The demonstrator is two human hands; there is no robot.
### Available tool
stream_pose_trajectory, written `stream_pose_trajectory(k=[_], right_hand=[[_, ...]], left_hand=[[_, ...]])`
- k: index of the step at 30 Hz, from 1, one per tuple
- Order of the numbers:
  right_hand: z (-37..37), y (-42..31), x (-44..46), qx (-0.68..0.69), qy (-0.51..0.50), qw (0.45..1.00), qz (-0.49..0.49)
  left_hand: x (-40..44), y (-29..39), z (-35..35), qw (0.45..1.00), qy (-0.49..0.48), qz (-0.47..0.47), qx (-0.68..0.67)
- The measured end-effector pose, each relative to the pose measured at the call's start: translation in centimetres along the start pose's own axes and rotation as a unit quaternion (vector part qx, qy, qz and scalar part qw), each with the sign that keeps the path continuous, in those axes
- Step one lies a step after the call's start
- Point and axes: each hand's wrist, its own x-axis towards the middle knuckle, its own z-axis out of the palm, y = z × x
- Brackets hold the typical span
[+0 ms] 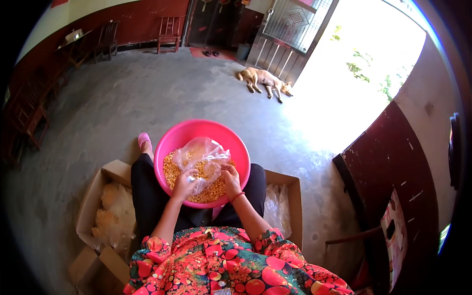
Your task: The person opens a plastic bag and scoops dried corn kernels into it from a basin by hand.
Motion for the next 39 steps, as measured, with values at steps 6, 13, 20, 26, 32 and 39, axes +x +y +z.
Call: stream_pose_trajectory(k=[6, 13, 20, 26, 32, 39], right_hand=[[0.5, 2.2, 0.6, -0.238, 0.070, 0.962, -0.113], [1.3, 1.5, -0.2, -0.484, -0.075, 0.871, -0.051], [1.8, 1.1, -0.4, -0.607, -0.160, 0.778, -0.037], [2.6, 1.4, -0.9, -0.616, -0.301, 0.722, -0.093], [3.2, 0.8, -1.7, -0.572, -0.420, 0.696, -0.111], [3.1, 0.1, -1.6, -0.507, -0.409, 0.757, -0.045]], left_hand=[[0.0, 1.4, -1.5, 0.927, 0.054, -0.108, -0.355], [-0.8, 1.8, -0.1, 0.996, -0.042, -0.067, -0.043], [-0.6, 3.1, -0.7, 0.975, 0.033, -0.089, -0.199], [-0.5, 1.5, -0.5, 0.988, 0.020, -0.042, -0.146], [-0.9, 2.1, 0.0, 0.992, -0.091, -0.079, -0.041], [-0.8, 1.5, 0.1, 0.993, -0.058, -0.081, -0.064]])
